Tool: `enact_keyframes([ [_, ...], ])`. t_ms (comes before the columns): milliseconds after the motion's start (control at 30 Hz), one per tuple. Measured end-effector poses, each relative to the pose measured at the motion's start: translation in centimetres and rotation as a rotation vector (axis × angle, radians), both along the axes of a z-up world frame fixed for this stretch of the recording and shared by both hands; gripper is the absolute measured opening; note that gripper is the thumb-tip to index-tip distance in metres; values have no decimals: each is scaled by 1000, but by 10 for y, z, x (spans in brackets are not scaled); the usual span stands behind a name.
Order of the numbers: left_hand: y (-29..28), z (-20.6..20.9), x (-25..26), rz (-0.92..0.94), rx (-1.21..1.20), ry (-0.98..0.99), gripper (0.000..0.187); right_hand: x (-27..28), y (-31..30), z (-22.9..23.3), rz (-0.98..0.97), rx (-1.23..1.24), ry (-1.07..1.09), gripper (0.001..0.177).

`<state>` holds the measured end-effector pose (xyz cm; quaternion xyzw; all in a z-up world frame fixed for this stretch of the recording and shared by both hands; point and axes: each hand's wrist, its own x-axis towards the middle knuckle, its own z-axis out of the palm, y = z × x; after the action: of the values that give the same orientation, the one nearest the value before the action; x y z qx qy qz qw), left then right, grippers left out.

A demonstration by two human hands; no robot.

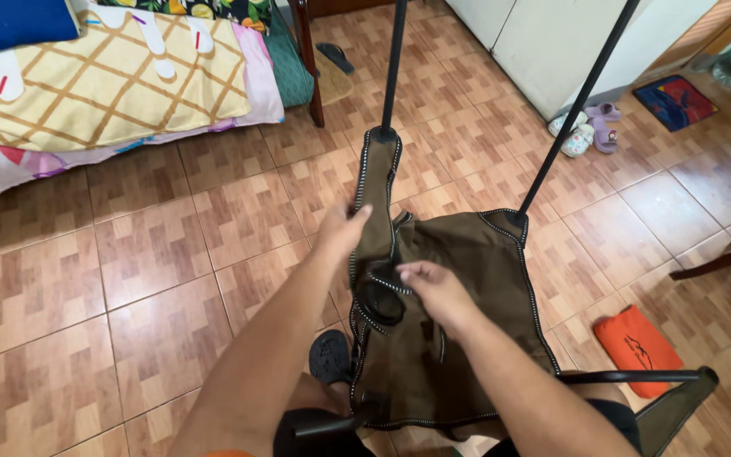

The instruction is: The person assembles a portable camping chair by attaching fabric panels to a metal frame and securing them with a screwdriver. The person attaches the seat fabric, side panels, and backrest, then uses a screwdriver to tighten fasteners.

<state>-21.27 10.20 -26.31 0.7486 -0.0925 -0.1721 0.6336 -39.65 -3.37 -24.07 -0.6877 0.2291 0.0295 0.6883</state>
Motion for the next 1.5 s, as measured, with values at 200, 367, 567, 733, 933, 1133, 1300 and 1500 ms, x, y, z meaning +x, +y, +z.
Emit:
enact_keyframes([
  [200, -39, 54, 68, 54, -103, -771, 55, -15, 20, 1, -159, 178, -188, 34],
  [367, -67, 49, 88, -17, 23, -413, 29, -12, 24, 24, -523, 766, 30, 47],
  [567, -45, -16, 78, -141, 182, -268, 30, -16, 25, 21, -496, 727, 65, 49],
  [733, -18, -67, 48, -275, 284, -252, 30, -41, 28, 10, -406, 728, 129, 41],
  [933, -14, -65, 33, -261, 641, -194, 34, -82, 44, 25, -331, 894, 289, 39],
  [1133, 6, -49, -35, -247, 112, -59, 67, -122, 41, 42, -87, 898, 239, 33],
  [1300, 71, -13, -81, -258, -24, 551, 73, -148, 50, 52, -11, 873, 222, 35],
  [1500, 156, -8, -152, 69, -578, 551, 46, -175, 70, 65, 18, 913, 199, 41],
])
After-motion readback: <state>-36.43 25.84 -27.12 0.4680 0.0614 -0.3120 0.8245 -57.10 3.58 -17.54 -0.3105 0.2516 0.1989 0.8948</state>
